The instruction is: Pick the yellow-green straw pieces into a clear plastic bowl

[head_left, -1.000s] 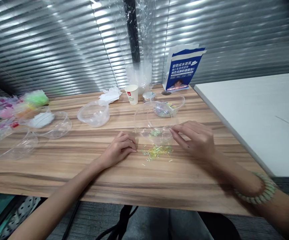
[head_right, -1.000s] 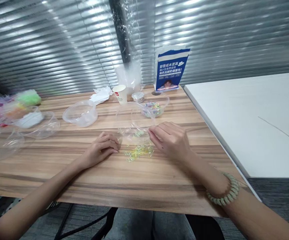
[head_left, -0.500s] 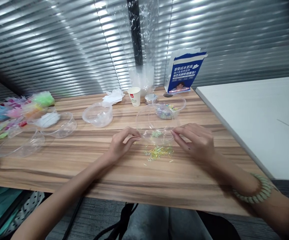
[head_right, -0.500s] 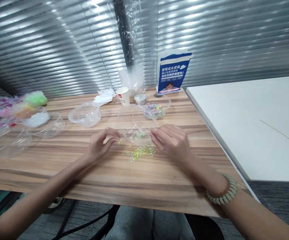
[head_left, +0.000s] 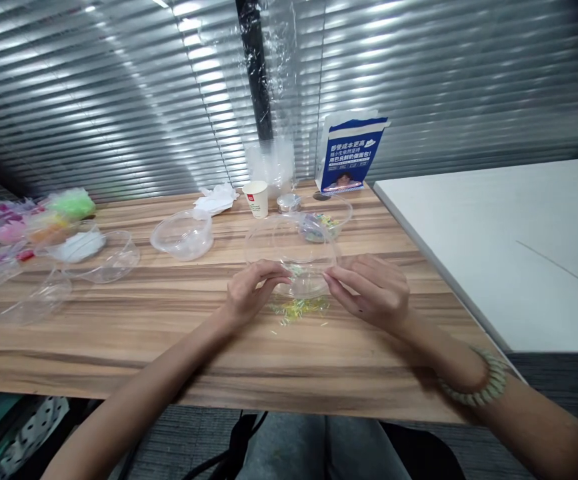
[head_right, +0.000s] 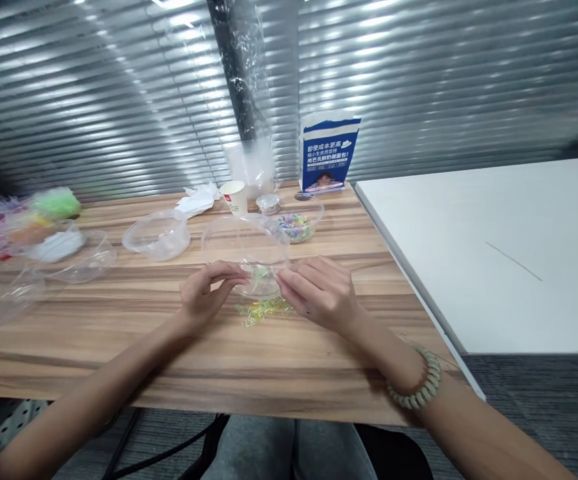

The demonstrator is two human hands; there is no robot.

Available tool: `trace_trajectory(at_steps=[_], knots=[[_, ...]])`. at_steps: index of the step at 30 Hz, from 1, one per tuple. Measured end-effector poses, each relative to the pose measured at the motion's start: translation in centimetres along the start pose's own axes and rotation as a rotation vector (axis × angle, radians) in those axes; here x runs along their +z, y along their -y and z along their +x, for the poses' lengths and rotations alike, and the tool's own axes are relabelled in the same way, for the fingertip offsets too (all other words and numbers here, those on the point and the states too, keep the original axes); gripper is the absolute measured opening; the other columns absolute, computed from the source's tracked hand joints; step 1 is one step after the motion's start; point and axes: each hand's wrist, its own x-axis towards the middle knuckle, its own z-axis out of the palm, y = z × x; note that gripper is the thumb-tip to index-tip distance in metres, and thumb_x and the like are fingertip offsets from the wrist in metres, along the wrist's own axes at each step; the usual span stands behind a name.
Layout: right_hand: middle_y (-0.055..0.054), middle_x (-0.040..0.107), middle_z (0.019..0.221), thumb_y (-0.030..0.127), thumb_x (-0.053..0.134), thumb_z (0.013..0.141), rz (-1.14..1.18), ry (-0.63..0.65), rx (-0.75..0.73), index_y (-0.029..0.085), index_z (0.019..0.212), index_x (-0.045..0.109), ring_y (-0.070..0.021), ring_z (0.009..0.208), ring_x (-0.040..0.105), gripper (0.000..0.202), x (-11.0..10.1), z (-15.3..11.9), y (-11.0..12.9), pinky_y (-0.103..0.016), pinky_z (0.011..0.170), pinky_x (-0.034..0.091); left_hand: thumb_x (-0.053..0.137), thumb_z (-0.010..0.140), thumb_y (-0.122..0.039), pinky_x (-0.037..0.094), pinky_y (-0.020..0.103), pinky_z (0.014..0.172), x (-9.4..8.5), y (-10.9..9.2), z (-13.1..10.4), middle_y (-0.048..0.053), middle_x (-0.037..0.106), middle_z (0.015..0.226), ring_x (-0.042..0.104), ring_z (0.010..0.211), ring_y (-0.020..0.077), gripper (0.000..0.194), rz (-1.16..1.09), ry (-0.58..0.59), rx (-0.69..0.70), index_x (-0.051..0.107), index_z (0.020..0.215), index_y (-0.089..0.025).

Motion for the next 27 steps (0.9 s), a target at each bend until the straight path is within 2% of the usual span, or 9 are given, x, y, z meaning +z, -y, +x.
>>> trace_trajectory(at_steps=[8,11,15,17,23,27], knots=[[0.0,0.066,0.068,0.01,0.06,0.078,-0.013,0.015,0.008,0.018,0.085,0.058,-0.0127,0.062,0.06,0.011,0.2,-0.1,-0.2,-0.025,0.057,0.045,0.065,0.076,-0.002,0.053,0.018,0.067,-0.4,0.3,-0.3,0.002,0.068,0.076,0.065,0.072,0.0092,0.022,-0.015,0.028,0.061,0.056,0.091,-0.014],[-0.001,0.066,0.067,0.009,0.062,0.077,-0.051,0.019,0.045,0.017,0.083,0.058,-0.0127,0.06,0.06,0.01,0.2,-0.1,-0.6,-0.025,0.057,0.046,0.064,0.077,-0.002,0.053,0.021,0.068,-1.3,1.1,-1.2,0.003,0.067,0.079,0.065,0.075,0.0111,0.023,-0.025,0.114,0.074,0.055,0.095,-0.014],[0.0,0.065,0.064,0.01,0.062,0.078,-0.111,0.013,0.093,0.018,0.08,0.058,-0.0129,0.058,0.06,0.009,-0.1,0.0,-1.1,-0.025,0.056,0.045,0.056,0.083,-0.007,0.05,0.021,0.064,-3.0,2.8,-2.3,0.003,0.066,0.076,0.062,0.07,0.0107,0.008,0.042,0.325,-0.032,0.059,0.087,-0.014],[0.001,0.064,0.064,0.012,0.062,0.079,-0.133,0.012,0.108,0.02,0.079,0.058,-0.0129,0.058,0.06,0.008,-0.2,0.0,-1.2,-0.025,0.056,0.045,0.053,0.086,-0.01,0.049,0.021,0.063,-3.4,3.5,-2.4,0.003,0.066,0.076,0.061,0.069,0.0108,0.01,0.066,0.419,-0.074,0.061,0.083,-0.015],[0.002,0.064,0.062,0.013,0.062,0.078,-0.143,0.052,0.11,0.021,0.08,0.059,-0.0134,0.056,0.06,0.01,-0.2,-0.1,-1.1,-0.026,0.055,0.046,0.064,0.081,-0.021,0.048,0.026,0.07,-3.4,4.1,-1.8,0.003,0.066,0.075,0.06,0.075,0.0136,0.006,-0.077,0.523,-0.165,0.065,0.077,-0.017],[0.001,0.064,0.062,0.012,0.062,0.078,-0.157,0.033,0.09,0.022,0.079,0.058,-0.0134,0.054,0.059,0.01,-0.3,0.0,-1.1,-0.026,0.052,0.046,0.063,0.081,-0.018,0.048,0.027,0.072,-4.0,4.5,-1.7,0.003,0.067,0.076,0.06,0.077,0.0136,0.004,-0.186,0.53,-0.291,0.065,0.079,-0.017]])
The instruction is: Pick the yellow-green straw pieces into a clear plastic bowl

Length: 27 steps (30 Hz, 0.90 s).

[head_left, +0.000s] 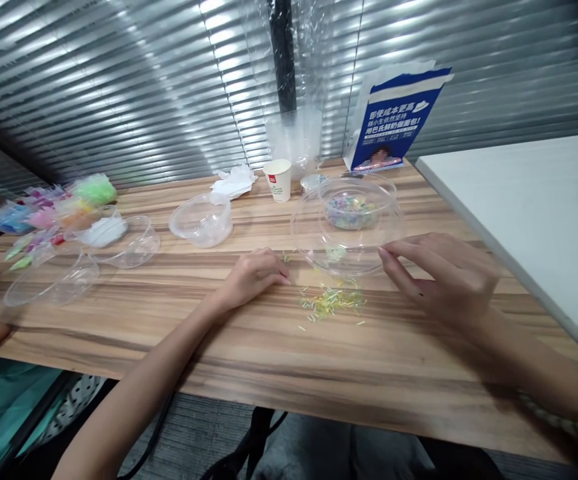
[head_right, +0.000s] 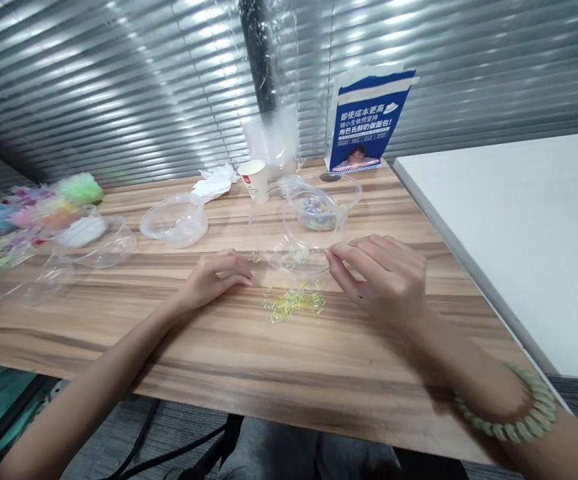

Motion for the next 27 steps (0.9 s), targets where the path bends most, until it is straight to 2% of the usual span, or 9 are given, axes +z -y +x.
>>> trace_trajectory(at_steps=[5,11,14,19,21,23,27], knots=[[0.001,0.063,0.061,0.012,0.062,0.078,-0.009,-0.007,0.016,0.021,0.079,0.058,-0.014,0.055,0.058,0.01,-0.1,0.0,-0.2,-0.027,0.052,0.044,0.059,0.084,-0.017,0.048,0.029,0.076,-1.0,0.5,0.0,0.004,0.067,0.084,0.06,0.082,0.0141,0.008,-0.032,0.027,-0.082,0.066,0.086,-0.018],[0.001,0.063,0.062,0.013,0.062,0.079,0.002,0.017,0.041,0.021,0.077,0.058,-0.0135,0.055,0.059,0.009,0.2,-0.1,-0.1,-0.026,0.054,0.045,0.065,0.079,-0.03,0.047,0.031,0.079,-0.4,-0.2,0.0,0.007,0.059,0.097,0.057,0.09,0.0169,0.019,0.062,0.17,-0.005,0.066,0.094,-0.018],[0.002,0.063,0.062,0.013,0.062,0.079,0.015,0.031,0.045,0.021,0.077,0.058,-0.0132,0.056,0.059,0.009,0.3,-0.2,0.0,-0.026,0.056,0.046,0.06,0.083,-0.03,0.045,0.033,0.081,0.3,-0.6,0.0,0.008,0.058,0.096,0.054,0.092,0.0183,0.015,0.128,0.206,0.016,0.065,0.088,-0.017],[0.002,0.063,0.061,0.012,0.063,0.078,0.027,0.019,0.026,0.02,0.079,0.059,-0.0132,0.055,0.058,0.009,0.4,-0.2,0.3,-0.026,0.054,0.045,0.055,0.087,-0.025,0.043,0.031,0.079,1.0,-0.7,0.0,0.006,0.061,0.089,0.054,0.087,0.0173,0.015,0.225,0.165,0.053,0.061,0.076,-0.016],[0.002,0.063,0.062,0.012,0.062,0.078,0.032,0.015,0.026,0.021,0.08,0.059,-0.0129,0.055,0.059,0.01,0.4,-0.2,0.5,-0.026,0.054,0.045,0.054,0.088,-0.023,0.043,0.029,0.075,1.0,-0.9,0.0,0.004,0.062,0.081,0.055,0.08,0.0153,0.016,0.243,0.125,0.106,0.06,0.075,-0.016],[0.002,0.065,0.064,0.011,0.061,0.078,0.043,0.01,0.021,0.021,0.081,0.059,-0.0127,0.055,0.059,0.011,0.4,-0.1,0.7,-0.026,0.055,0.045,0.053,0.088,-0.019,0.044,0.027,0.07,1.1,-1.3,0.1,0.002,0.062,0.076,0.055,0.074,0.0132,0.013,0.245,0.019,0.181,0.059,0.077,-0.016],[0.0,0.066,0.066,0.01,0.061,0.078,0.069,0.023,-0.037,0.021,0.084,0.059,-0.0128,0.058,0.06,0.013,0.5,-0.1,1.2,-0.025,0.056,0.045,0.058,0.084,-0.01,0.047,0.022,0.067,2.0,-2.3,0.9,0.003,0.064,0.08,0.059,0.075,0.0109,0.006,0.234,-0.342,0.293,0.059,0.086,-0.016]])
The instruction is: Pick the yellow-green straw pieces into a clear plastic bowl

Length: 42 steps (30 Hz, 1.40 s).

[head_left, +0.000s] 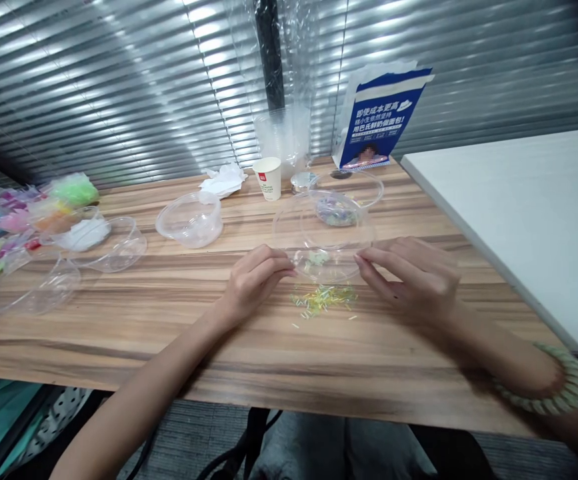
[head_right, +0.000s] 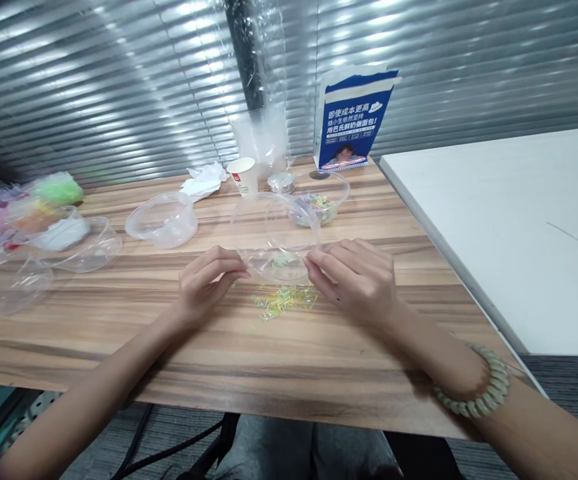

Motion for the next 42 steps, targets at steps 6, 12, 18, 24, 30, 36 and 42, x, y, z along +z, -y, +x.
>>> trace_trajectory(at_steps=[6,12,18,24,30,36,42], knots=[[0.001,0.062,0.06,0.01,0.063,0.077,0.018,0.029,-0.049,0.02,0.084,0.058,-0.0123,0.057,0.058,0.013,0.2,-0.3,0.4,-0.024,0.055,0.043,0.054,0.087,-0.013,0.051,0.027,0.079,1.2,0.2,0.4,0.008,0.065,0.101,0.061,0.094,0.0144,0.029,0.112,0.113,0.028,0.052,0.116,-0.015],[0.001,0.063,0.063,0.009,0.061,0.078,0.015,0.033,-0.024,0.02,0.084,0.057,-0.0119,0.058,0.059,0.012,0.3,-0.5,0.2,-0.024,0.056,0.044,0.057,0.086,-0.016,0.049,0.031,0.082,-1.3,0.8,0.0,0.007,0.066,0.096,0.061,0.095,0.0171,0.042,0.281,0.106,0.092,0.045,0.126,-0.017],[0.001,0.063,0.062,0.009,0.06,0.078,-0.002,0.021,-0.017,0.02,0.085,0.058,-0.0122,0.055,0.058,0.013,0.1,-0.3,0.1,-0.025,0.054,0.044,0.055,0.086,-0.014,0.048,0.029,0.073,-2.2,0.9,0.0,0.008,0.063,0.095,0.059,0.084,0.0159,0.025,0.249,0.145,0.049,0.055,0.111,-0.017],[0.002,0.063,0.061,0.01,0.063,0.077,-0.059,-0.025,0.048,0.021,0.08,0.059,-0.0125,0.054,0.058,0.013,0.0,-0.2,-0.6,-0.026,0.053,0.044,0.051,0.088,-0.016,0.047,0.028,0.078,-2.2,0.0,0.4,0.006,0.062,0.093,0.058,0.089,0.0152,0.012,-0.123,0.477,-0.128,0.063,0.092,-0.016],[0.001,0.063,0.061,0.009,0.063,0.076,-0.067,-0.049,0.02,0.02,0.08,0.059,-0.0126,0.053,0.057,0.012,-0.1,0.1,-0.7,-0.026,0.052,0.045,0.057,0.085,-0.015,0.047,0.028,0.08,-1.8,-0.1,0.2,0.008,0.059,0.095,0.057,0.092,0.0162,0.014,-0.312,0.582,-0.224,0.063,0.097,-0.015],[0.002,0.063,0.059,0.011,0.061,0.078,-0.084,-0.035,0.014,0.02,0.078,0.058,-0.0117,0.052,0.058,0.01,-0.1,0.3,-0.5,-0.024,0.052,0.045,0.053,0.087,-0.016,0.046,0.029,0.083,-1.1,0.2,-0.1,0.008,0.059,0.094,0.056,0.092,0.0162,0.013,-0.343,0.595,-0.253,0.064,0.093,-0.014],[0.002,0.063,0.059,0.01,0.062,0.077,-0.085,-0.052,-0.005,0.019,0.078,0.058,-0.0114,0.051,0.058,0.01,0.0,0.4,-0.5,-0.023,0.052,0.045,0.049,0.089,-0.016,0.044,0.027,0.08,-0.6,0.2,-0.4,0.007,0.059,0.09,0.055,0.088,0.0145,0.014,-0.346,0.594,-0.25,0.063,0.087,-0.014]])
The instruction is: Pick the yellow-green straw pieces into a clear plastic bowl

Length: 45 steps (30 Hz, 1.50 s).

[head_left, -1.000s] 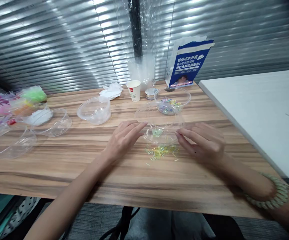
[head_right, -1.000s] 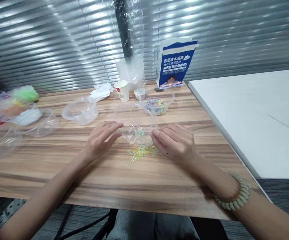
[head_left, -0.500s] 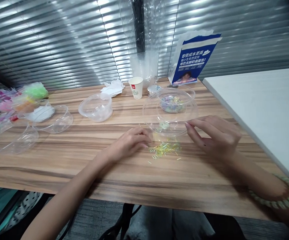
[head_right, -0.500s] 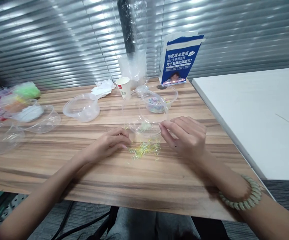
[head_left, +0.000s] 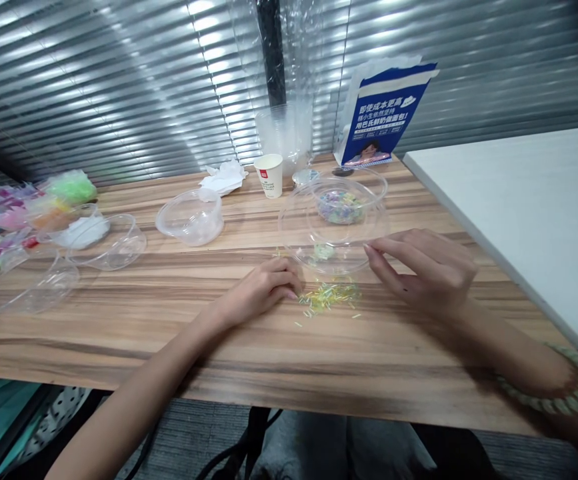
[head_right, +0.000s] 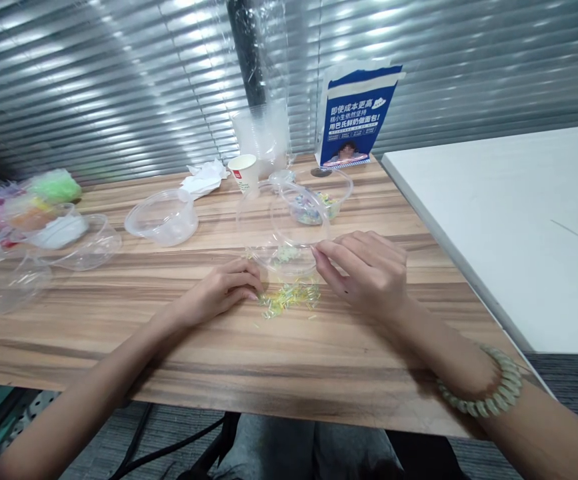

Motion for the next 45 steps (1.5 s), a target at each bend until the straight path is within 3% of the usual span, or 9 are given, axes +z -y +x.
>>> trace_trajectory(at_steps=[12,16,22,27,33,37,41,43,45], knots=[[0.0,0.065,0.061,0.01,0.063,0.077,0.014,0.035,0.013,0.018,0.079,0.058,-0.0132,0.055,0.059,0.009,0.1,-0.4,0.0,-0.026,0.054,0.046,0.045,0.09,-0.014,0.045,0.024,0.073,0.1,-0.2,-0.1,0.005,0.061,0.082,0.057,0.079,0.0131,0.015,0.107,-0.048,0.024,0.057,0.082,-0.014],[0.0,0.065,0.062,0.011,0.062,0.078,0.014,0.053,0.022,0.019,0.079,0.059,-0.0128,0.056,0.06,0.008,0.1,-0.5,0.0,-0.026,0.053,0.045,0.05,0.088,-0.012,0.046,0.021,0.066,-0.5,-0.6,-0.2,0.001,0.064,0.077,0.059,0.07,0.0108,0.009,0.158,-0.202,-0.045,0.057,0.084,-0.015],[0.0,0.066,0.065,0.011,0.062,0.078,0.055,0.054,0.013,0.019,0.082,0.058,-0.0126,0.059,0.06,0.01,0.2,-0.6,0.4,-0.025,0.055,0.045,0.056,0.084,-0.009,0.048,0.02,0.065,-0.3,-1.3,0.2,0.002,0.067,0.076,0.062,0.071,0.0099,0.008,0.236,-0.517,0.027,0.061,0.081,-0.014],[0.0,0.064,0.064,0.009,0.064,0.076,0.099,0.079,-0.029,0.018,0.083,0.058,-0.0124,0.06,0.06,0.013,0.1,-0.5,1.1,-0.024,0.058,0.046,0.056,0.083,-0.006,0.049,0.019,0.068,0.3,-1.6,0.6,0.002,0.068,0.078,0.063,0.073,0.0093,0.01,0.303,-0.618,0.115,0.06,0.08,-0.014],[-0.001,0.065,0.065,0.008,0.065,0.076,0.143,0.058,-0.061,0.017,0.084,0.057,-0.013,0.061,0.06,0.014,-0.3,-0.3,1.6,-0.025,0.058,0.045,0.059,0.082,-0.009,0.049,0.019,0.064,1.3,-0.3,0.7,0.002,0.066,0.075,0.061,0.068,0.0096,0.006,0.414,-0.645,0.178,0.061,0.082,-0.014],[-0.001,0.065,0.065,0.008,0.067,0.074,0.147,0.05,-0.079,0.016,0.084,0.059,-0.0138,0.062,0.06,0.015,-0.1,-0.6,1.5,-0.025,0.058,0.045,0.055,0.086,-0.012,0.05,0.021,0.066,1.7,0.5,0.7,0.004,0.064,0.077,0.06,0.073,0.0107,0.006,0.423,-0.558,0.205,0.061,0.086,-0.013],[-0.001,0.065,0.064,0.009,0.067,0.074,0.117,0.025,-0.054,0.017,0.083,0.059,-0.0132,0.059,0.059,0.015,0.1,-0.8,1.3,-0.025,0.056,0.044,0.047,0.089,-0.009,0.048,0.034,0.089,0.8,0.1,0.5,0.014,0.059,0.116,0.053,0.11,0.0189,0.022,0.432,-0.362,0.26,0.058,0.108,-0.013],[0.0,0.065,0.064,0.01,0.066,0.075,0.087,0.021,-0.02,0.018,0.083,0.059,-0.013,0.058,0.06,0.013,0.1,-0.7,1.0,-0.025,0.056,0.044,0.048,0.089,-0.009,0.047,0.036,0.09,0.1,-0.3,0.1,0.012,0.058,0.117,0.051,0.111,0.0192,0.025,0.428,-0.354,0.278,0.057,0.11,-0.016],[0.0,0.065,0.063,0.01,0.065,0.076,0.056,0.018,0.018,0.018,0.083,0.059,-0.0129,0.058,0.06,0.012,0.1,-0.6,0.8,-0.025,0.055,0.044,0.049,0.088,-0.01,0.049,0.032,0.083,-0.5,-0.4,-0.3,0.009,0.062,0.106,0.056,0.1,0.0164,0.02,0.378,-0.376,0.249,0.059,0.104,-0.017]])
